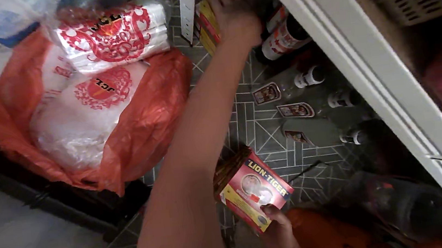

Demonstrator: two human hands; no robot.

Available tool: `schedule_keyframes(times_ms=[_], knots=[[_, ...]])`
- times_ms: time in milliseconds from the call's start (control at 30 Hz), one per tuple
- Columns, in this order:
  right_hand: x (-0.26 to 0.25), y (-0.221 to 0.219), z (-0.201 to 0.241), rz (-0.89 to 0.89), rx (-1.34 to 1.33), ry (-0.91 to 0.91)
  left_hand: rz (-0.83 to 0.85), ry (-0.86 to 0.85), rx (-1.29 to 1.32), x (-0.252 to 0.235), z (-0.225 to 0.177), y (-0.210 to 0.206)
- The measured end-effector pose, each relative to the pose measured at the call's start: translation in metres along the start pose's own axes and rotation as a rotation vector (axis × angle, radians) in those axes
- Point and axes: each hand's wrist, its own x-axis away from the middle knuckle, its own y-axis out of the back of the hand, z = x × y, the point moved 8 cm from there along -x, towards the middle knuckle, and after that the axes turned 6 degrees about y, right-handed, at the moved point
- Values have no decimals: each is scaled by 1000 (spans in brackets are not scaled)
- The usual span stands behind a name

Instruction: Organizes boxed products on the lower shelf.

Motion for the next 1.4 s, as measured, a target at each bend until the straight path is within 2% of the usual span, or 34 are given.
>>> schedule_keyframes(times_ms=[133,200,333,467,567,667,700,767,800,867,1000,1033,1100,1167,1233,1267,1400], knots=[[2,2,1,-51,50,18,-157,-2,-185,16,3,-46],[1,2,1,-52,55,23,-282,13,-262,15,7,-55],[2,-1,3,-65,84,33,-289,46,-254,11,6,-56],[4,-17,13,8,97,81,-224,45,-171,7,1,-53],[2,-41,24,46,107,92,-198,-49,208,39,10,-26],[-10,-73,37,43,125,158,-311,-152,715,132,45,22],[-15,-87,40,65,117,174,-359,-101,861,170,65,31],[-27,-116,47,124,79,199,-525,134,1137,223,104,31],[-31,-128,52,146,63,219,-592,260,1227,235,116,24],[-35,-142,62,154,75,254,-611,433,1327,249,126,11],[-42,-157,79,169,52,289,-742,484,1351,292,130,14],[-44,-159,81,179,18,297,-735,503,1418,301,128,3],[-47,-166,80,213,-51,302,-549,495,1618,310,114,-30],[-45,-168,81,256,-115,288,-376,330,1703,307,97,-49],[-37,-161,83,293,-157,275,-331,178,1687,302,96,-44],[-33,-158,83,318,-174,275,-314,154,1667,299,99,-38],[-22,-151,79,302,-193,310,-297,245,1660,304,99,-28]])
